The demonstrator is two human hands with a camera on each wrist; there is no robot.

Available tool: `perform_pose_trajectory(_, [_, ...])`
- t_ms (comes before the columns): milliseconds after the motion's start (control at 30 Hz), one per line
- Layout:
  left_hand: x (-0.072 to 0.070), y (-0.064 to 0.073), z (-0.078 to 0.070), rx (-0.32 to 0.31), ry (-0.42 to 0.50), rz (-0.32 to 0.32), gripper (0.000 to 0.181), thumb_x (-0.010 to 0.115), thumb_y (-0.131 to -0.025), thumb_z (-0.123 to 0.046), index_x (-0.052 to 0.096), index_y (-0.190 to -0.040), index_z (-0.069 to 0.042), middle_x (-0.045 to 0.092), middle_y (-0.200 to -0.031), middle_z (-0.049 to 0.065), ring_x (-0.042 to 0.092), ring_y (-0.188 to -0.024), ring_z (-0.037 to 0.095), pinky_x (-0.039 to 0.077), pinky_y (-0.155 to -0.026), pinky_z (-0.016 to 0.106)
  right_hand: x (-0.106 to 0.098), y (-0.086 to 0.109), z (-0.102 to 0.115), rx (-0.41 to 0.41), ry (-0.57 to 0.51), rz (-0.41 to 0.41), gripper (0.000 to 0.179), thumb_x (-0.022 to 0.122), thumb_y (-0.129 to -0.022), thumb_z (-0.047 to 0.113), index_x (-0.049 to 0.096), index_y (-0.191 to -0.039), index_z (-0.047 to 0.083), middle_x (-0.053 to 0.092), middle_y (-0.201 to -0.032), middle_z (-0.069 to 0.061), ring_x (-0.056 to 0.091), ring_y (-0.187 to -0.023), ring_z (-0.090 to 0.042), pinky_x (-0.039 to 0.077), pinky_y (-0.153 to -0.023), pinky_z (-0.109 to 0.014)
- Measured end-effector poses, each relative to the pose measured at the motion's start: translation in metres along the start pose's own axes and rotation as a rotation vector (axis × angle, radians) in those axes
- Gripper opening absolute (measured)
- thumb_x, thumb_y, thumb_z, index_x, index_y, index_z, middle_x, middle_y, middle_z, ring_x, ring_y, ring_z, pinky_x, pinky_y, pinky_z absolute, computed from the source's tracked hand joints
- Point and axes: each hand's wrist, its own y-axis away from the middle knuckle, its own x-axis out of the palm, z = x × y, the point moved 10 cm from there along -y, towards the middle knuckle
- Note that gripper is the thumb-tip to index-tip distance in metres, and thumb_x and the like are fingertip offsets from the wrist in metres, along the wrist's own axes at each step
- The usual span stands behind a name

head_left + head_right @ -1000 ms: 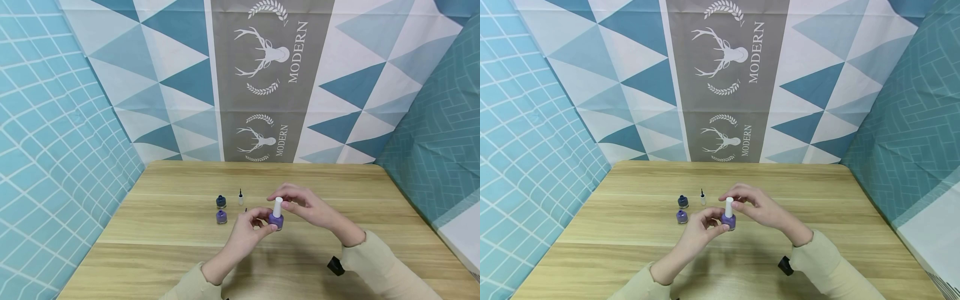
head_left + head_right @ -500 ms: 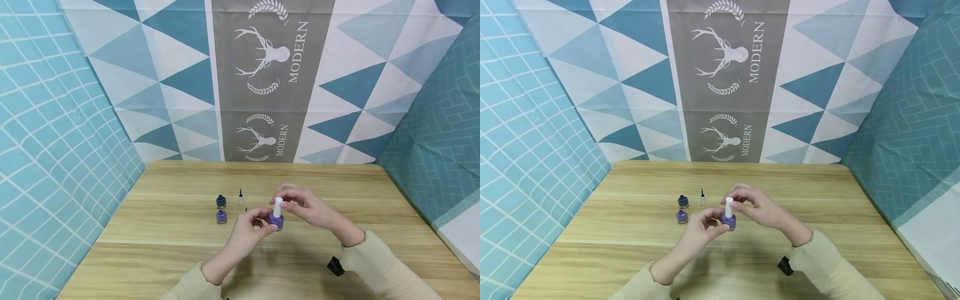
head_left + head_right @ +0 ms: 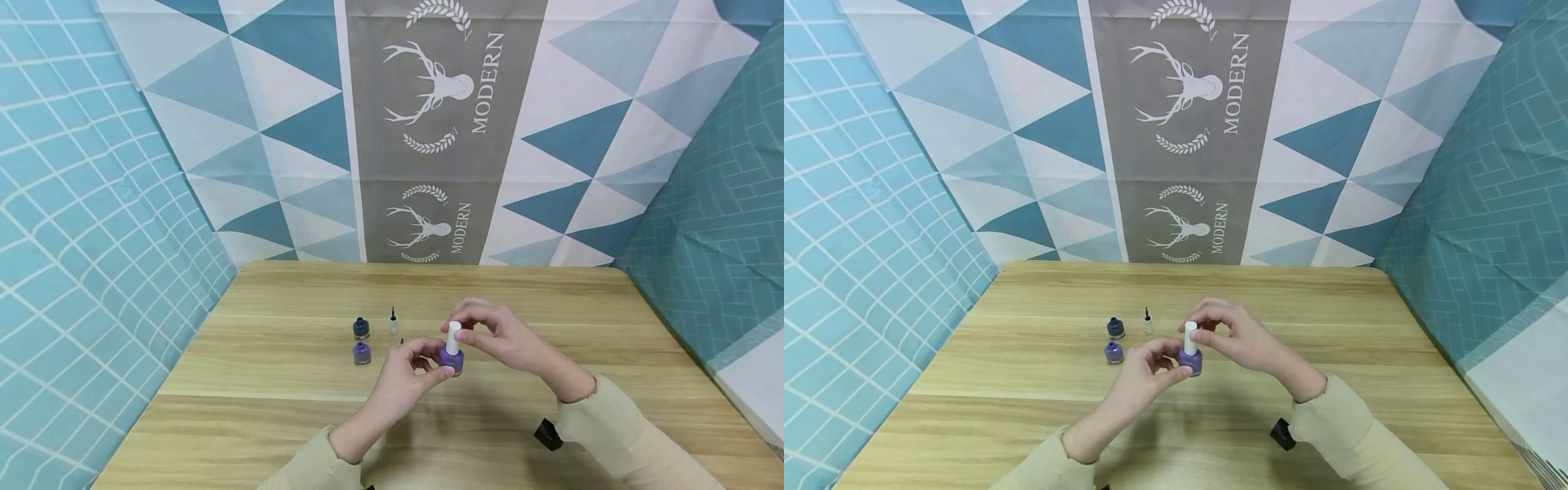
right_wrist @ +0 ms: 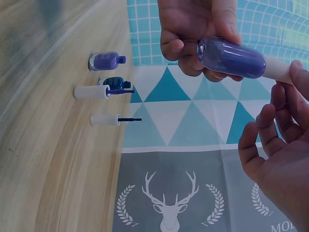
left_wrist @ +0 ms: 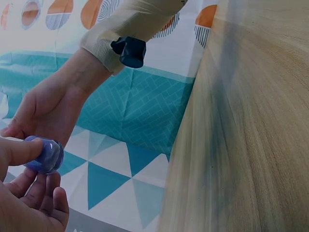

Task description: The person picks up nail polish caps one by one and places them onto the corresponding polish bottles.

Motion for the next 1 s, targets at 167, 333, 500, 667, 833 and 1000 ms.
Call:
perform_pose_trajectory(167, [0.000, 0.000, -0.003, -0.005, -0.001, 0.002, 0.024, 0.073, -0.078, 0.000, 0.067, -0.100, 0.002, 0.068, -0.090, 0.012, 0.059, -0.080, 0.019, 0.048, -0.068, 0.020, -0.002, 0.000, 0.002, 0.008, 0.031, -0.032, 0.022, 0.062, -0.088, 0.001, 0.068, -0.103, 0.015, 0.063, -0.096, 0.000, 0.055, -0.080, -0.011, 0.045, -0.060, -0.025])
perform_pose_trajectory(333, [0.002, -0.003, 0.009, -0.011, -0.005, 0.000, 0.025, 0.074, -0.077, -0.001, 0.066, -0.101, 0.002, 0.068, -0.090, 0.012, 0.059, -0.080, 0.021, 0.049, -0.067, 0.021, -0.005, 0.001, 0.003, 0.032, 0.081, -0.082, 0.019, 0.065, -0.086, 0.003, 0.070, -0.101, 0.014, 0.064, -0.094, 0.002, 0.054, -0.080, -0.010, 0.046, -0.064, -0.025])
perform_pose_trajectory(500, [0.002, -0.008, 0.029, -0.001, -0.015, -0.023, 0.027, 0.077, -0.077, -0.009, 0.067, -0.102, -0.005, 0.069, -0.092, 0.005, 0.059, -0.081, 0.015, 0.050, -0.068, 0.021, -0.007, 0.002, 0.006, 0.007, 0.146, -0.154, 0.018, 0.067, -0.085, 0.003, 0.071, -0.099, 0.013, 0.064, -0.092, 0.004, 0.054, -0.077, -0.008, 0.047, -0.066, -0.023])
perform_pose_trajectory(667, [0.000, -0.008, 0.030, 0.061, -0.056, -0.060, 0.027, 0.078, -0.076, -0.017, 0.068, -0.100, -0.009, 0.069, -0.089, 0.001, 0.061, -0.081, 0.018, 0.051, -0.068, 0.024, -0.007, 0.003, 0.011, -0.033, 0.183, -0.204, 0.018, 0.069, -0.082, 0.001, 0.072, -0.097, 0.012, 0.064, -0.091, 0.003, 0.053, -0.076, -0.007, 0.046, -0.063, -0.022])
perform_pose_trajectory(833, [-0.002, -0.007, 0.024, 0.115, -0.119, -0.093, 0.025, 0.077, -0.078, -0.018, 0.068, -0.098, -0.008, 0.070, -0.088, 0.001, 0.062, -0.079, 0.016, 0.052, -0.069, 0.031, -0.007, 0.003, 0.012, -0.038, 0.183, -0.229, 0.019, 0.070, -0.080, 0.000, 0.071, -0.095, 0.012, 0.063, -0.090, 0.002, 0.052, -0.075, -0.007, 0.044, -0.061, -0.022])
perform_pose_trajectory(1000, [-0.003, -0.006, 0.022, 0.131, -0.157, -0.116, 0.024, 0.077, -0.078, -0.017, 0.067, -0.098, -0.008, 0.070, -0.090, 0.001, 0.061, -0.078, 0.011, 0.052, -0.071, 0.030, -0.006, 0.004, 0.011, -0.029, 0.179, -0.237, 0.019, 0.071, -0.080, 0.000, 0.071, -0.094, 0.012, 0.063, -0.088, 0.001, 0.051, -0.073, -0.007, 0.044, -0.059, -0.022])
